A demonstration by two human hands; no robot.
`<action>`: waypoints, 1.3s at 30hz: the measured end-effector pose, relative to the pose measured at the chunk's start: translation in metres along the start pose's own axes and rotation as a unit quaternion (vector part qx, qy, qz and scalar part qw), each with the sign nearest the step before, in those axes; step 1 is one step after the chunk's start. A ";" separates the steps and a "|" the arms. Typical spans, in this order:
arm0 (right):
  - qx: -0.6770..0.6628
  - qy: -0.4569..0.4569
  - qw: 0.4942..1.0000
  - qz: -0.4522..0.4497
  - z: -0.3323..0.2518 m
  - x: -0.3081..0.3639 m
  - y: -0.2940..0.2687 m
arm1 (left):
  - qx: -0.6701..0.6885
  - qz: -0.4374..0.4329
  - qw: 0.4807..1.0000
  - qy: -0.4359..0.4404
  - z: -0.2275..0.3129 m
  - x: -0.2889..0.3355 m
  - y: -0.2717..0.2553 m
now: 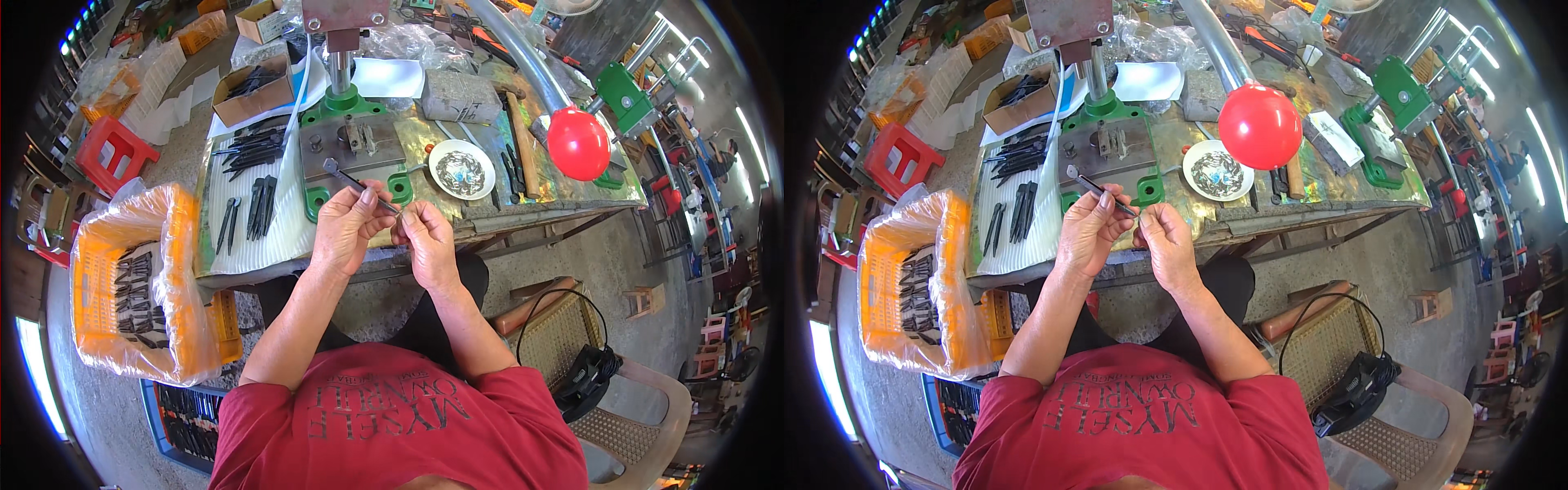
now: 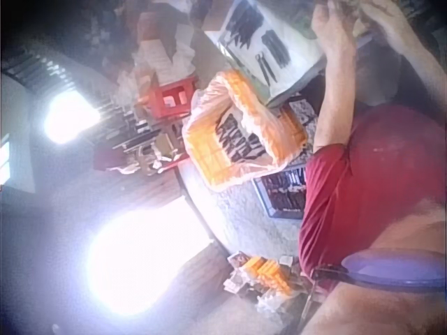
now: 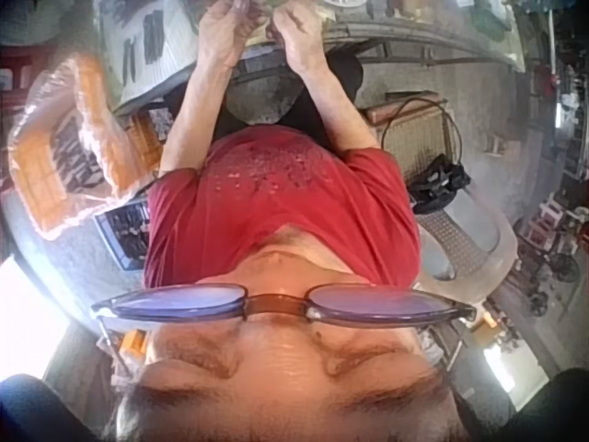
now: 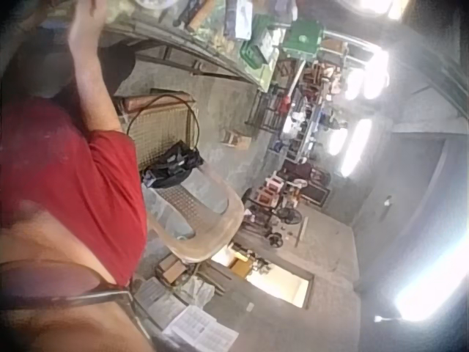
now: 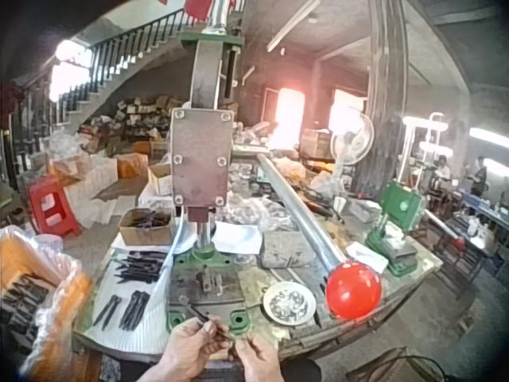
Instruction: The person attaches small metal rings onto black components by hand, positions each component under a press machine, and pulls down the lever.
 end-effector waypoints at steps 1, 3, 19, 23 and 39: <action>0.001 0.001 1.000 0.000 0.000 0.000 0.000 | 0.000 0.000 1.000 0.000 0.000 0.000 0.000; -0.001 0.003 1.000 0.002 0.002 0.000 -0.001 | -0.003 0.003 1.000 0.001 0.000 0.000 0.000; 0.015 -0.025 1.000 0.001 0.008 0.003 0.001 | -0.086 0.022 0.995 0.053 -0.002 0.005 -0.002; -0.009 -0.017 1.000 -0.001 0.009 0.001 0.003 | -0.086 0.016 0.994 0.072 -0.003 0.006 -0.001; -0.078 0.034 0.996 0.022 0.015 -0.007 0.001 | -0.039 0.046 0.997 0.052 0.001 0.006 -0.009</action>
Point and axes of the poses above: each hand's wrist, its own x-axis away from the middle knuckle, its own y-axis out of the palm, z = x × y, the point moved 4 cm from there along -x, towards the middle knuckle, and after that the axes turned 7 degrees about -x, right-handed, at the moved point
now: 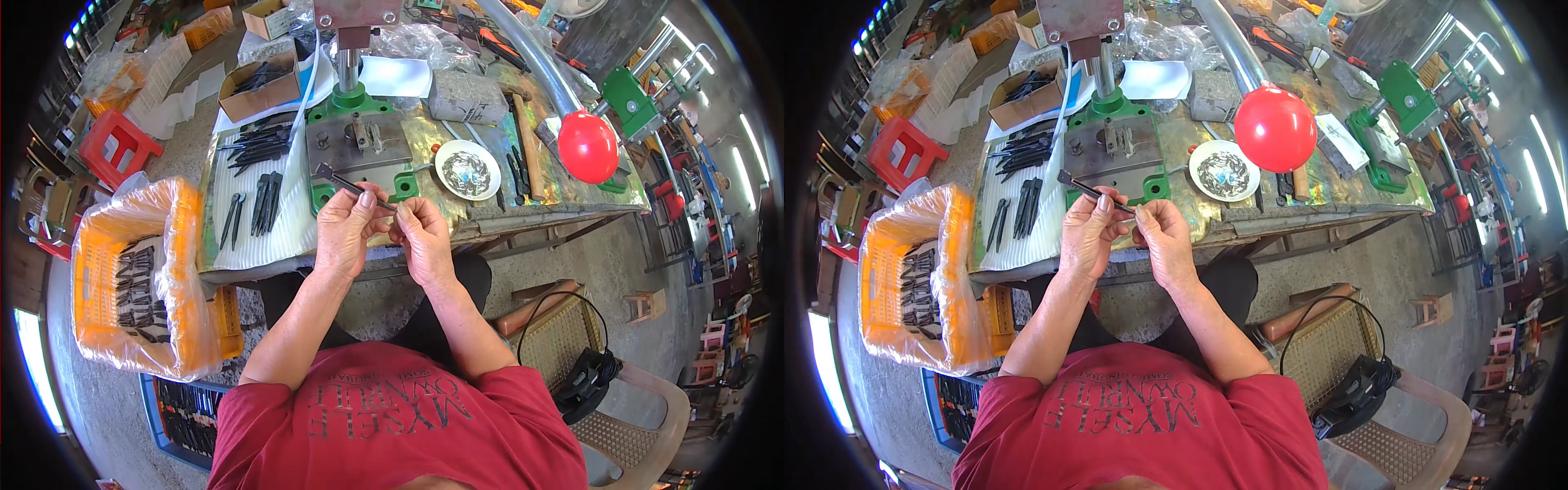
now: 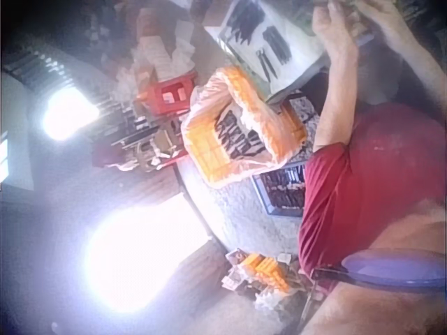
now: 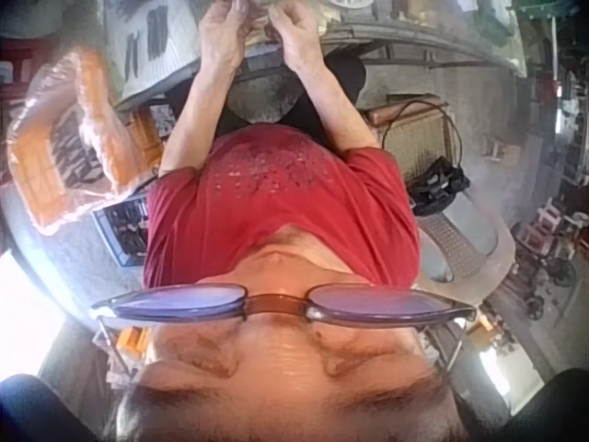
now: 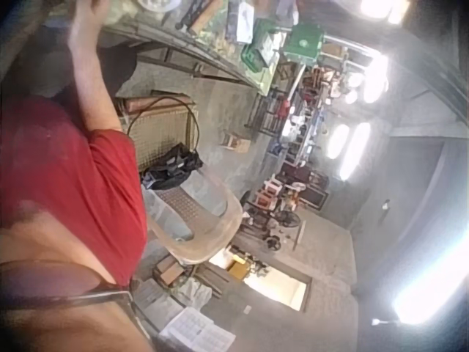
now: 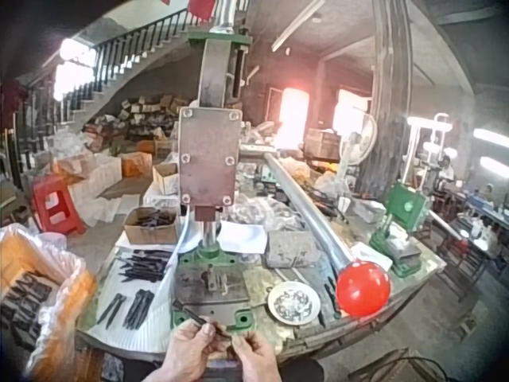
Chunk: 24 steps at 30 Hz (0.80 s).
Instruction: The person attaches small metal rings onto black components by hand, positions each component under a press machine, and pulls down the lever.
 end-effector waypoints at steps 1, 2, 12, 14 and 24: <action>-0.001 0.002 1.000 -0.001 0.001 -0.001 0.000 | 0.000 0.000 1.000 0.001 0.001 0.000 0.000; -0.001 0.001 1.000 -0.003 0.001 -0.001 0.000 | -0.006 0.007 1.000 0.002 0.002 0.001 0.000; -0.002 -0.006 0.999 -0.042 0.005 0.000 0.005 | -0.005 0.007 1.000 0.022 0.021 -0.009 -0.015; 0.003 -0.014 0.999 -0.040 0.004 0.002 0.002 | -0.034 0.017 0.998 0.048 0.030 -0.020 -0.022; 0.008 -0.019 0.999 -0.046 -0.001 0.009 0.000 | -0.304 0.031 0.938 0.166 0.065 -0.090 -0.030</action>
Point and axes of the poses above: each hand's wrist, its own x-axis away from the middle knuckle, its own y-axis out of the palm, z = x × y, the point moved 4 cm from there along -x, towards the middle knuckle, and after that the axes turned 7 degrees about -x, right-handed, at the moved point
